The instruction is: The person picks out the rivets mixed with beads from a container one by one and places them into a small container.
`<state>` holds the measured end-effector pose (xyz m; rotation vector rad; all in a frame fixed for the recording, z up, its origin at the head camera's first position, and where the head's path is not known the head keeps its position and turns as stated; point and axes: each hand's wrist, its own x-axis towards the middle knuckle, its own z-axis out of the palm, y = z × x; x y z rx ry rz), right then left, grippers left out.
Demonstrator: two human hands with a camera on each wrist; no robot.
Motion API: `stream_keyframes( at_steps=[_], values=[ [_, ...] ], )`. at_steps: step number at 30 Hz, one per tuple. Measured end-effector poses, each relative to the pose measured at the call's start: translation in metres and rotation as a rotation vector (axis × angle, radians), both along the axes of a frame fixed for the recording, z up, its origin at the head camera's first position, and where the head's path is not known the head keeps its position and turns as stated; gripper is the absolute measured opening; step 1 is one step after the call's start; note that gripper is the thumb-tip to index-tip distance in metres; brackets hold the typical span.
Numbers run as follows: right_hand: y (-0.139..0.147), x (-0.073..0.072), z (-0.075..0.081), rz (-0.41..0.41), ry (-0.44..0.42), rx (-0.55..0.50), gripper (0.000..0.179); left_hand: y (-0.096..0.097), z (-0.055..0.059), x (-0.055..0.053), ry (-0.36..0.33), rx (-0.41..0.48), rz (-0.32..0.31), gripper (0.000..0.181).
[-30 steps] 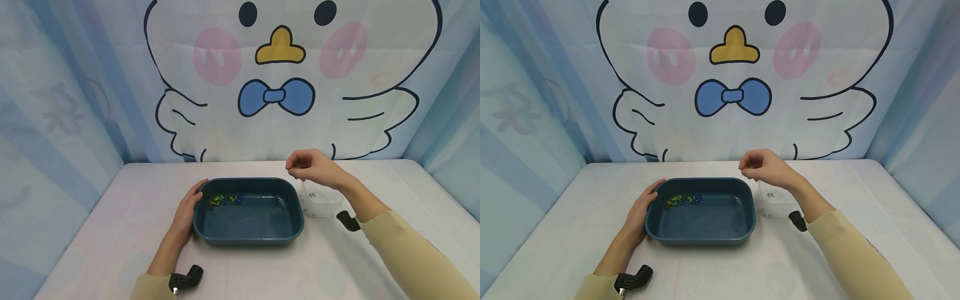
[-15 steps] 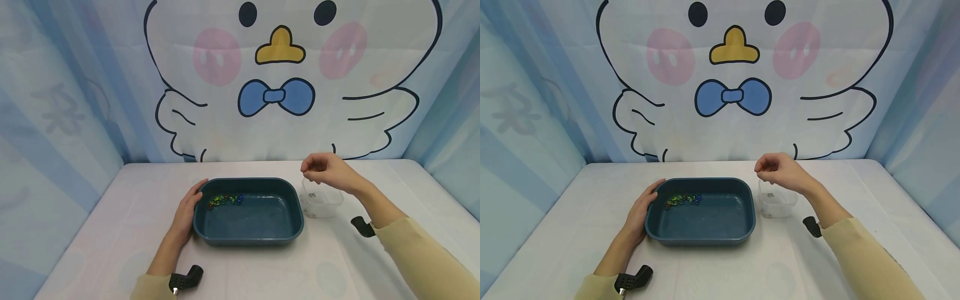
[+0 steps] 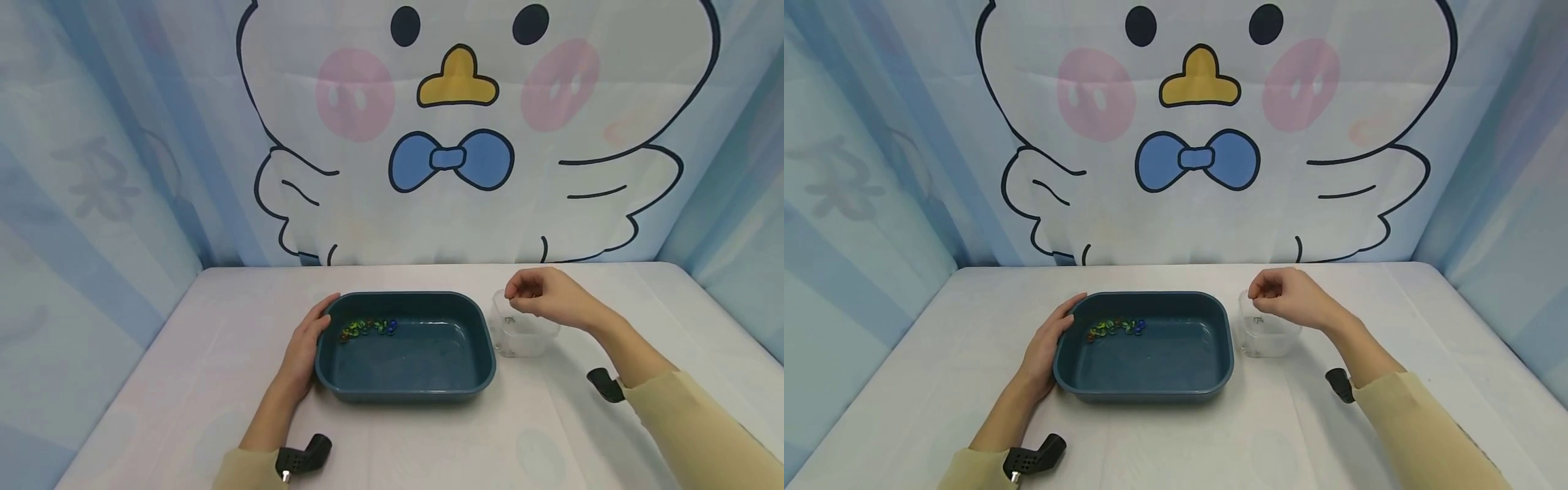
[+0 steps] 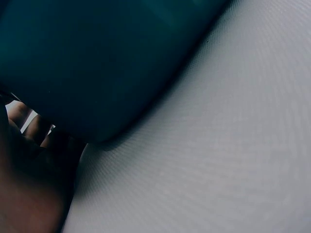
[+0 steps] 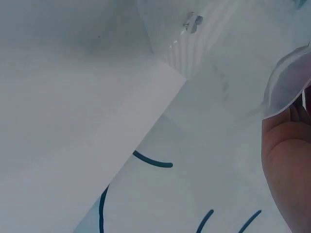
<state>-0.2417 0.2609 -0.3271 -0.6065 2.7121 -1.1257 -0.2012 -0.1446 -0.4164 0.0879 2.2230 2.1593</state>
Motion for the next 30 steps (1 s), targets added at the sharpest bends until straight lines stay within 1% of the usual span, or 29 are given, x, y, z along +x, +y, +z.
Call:
stream_keyframes(
  at_steps=[11, 16, 23, 30],
  values=[
    [0.0022, 0.0027, -0.0039, 0.0, 0.011, 0.029, 0.015, 0.0, -0.0006, 0.0, 0.013, -0.003, 0.004, 0.046],
    [0.0028, 0.0026, -0.0044, -0.02, 0.024, 0.041, 0.014, 0.0, -0.0006, -0.0001, 0.009, 0.0, 0.006, 0.046],
    [0.0023, 0.0028, -0.0035, -0.023, 0.054, 0.028, 0.014, 0.0004, 0.0, 0.0004, 0.008, -0.002, 0.008, 0.046],
    [-0.0023, 0.0009, -0.0003, -0.03, 0.081, 0.018, 0.017, 0.0, -0.0007, 0.0004, 0.012, 0.009, 0.003, 0.046]
  ],
)
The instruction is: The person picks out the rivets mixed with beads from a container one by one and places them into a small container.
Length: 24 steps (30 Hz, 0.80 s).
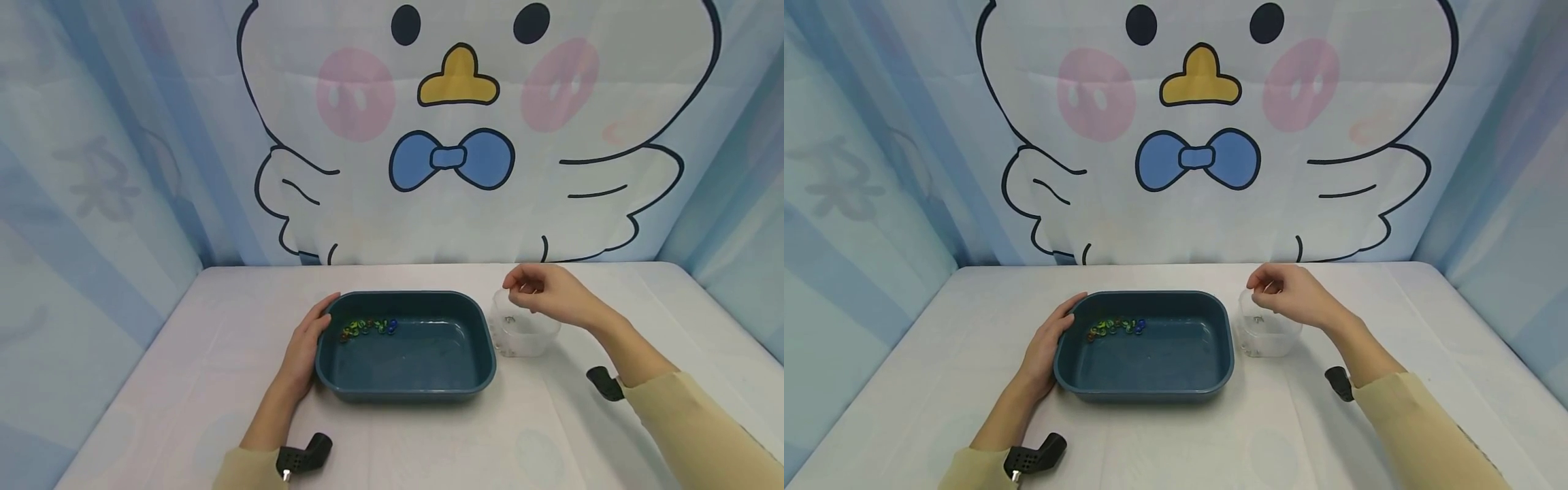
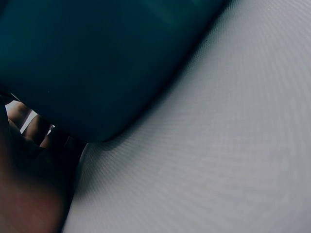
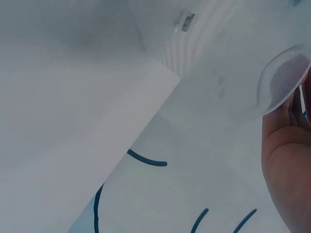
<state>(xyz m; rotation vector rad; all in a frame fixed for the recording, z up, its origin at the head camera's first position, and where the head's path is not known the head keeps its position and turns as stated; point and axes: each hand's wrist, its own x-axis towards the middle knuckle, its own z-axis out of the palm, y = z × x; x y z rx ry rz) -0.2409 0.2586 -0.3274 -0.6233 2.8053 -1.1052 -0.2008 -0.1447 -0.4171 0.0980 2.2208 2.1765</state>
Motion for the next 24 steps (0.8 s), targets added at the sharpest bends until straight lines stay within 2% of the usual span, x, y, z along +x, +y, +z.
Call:
stream_keyframes(
  at_steps=[24],
  values=[
    [-0.032, -0.006, 0.02, 0.049, 0.035, -0.051, 0.017, 0.001, 0.0, -0.002, -0.003, -0.007, 0.001, 0.046]
  ],
)
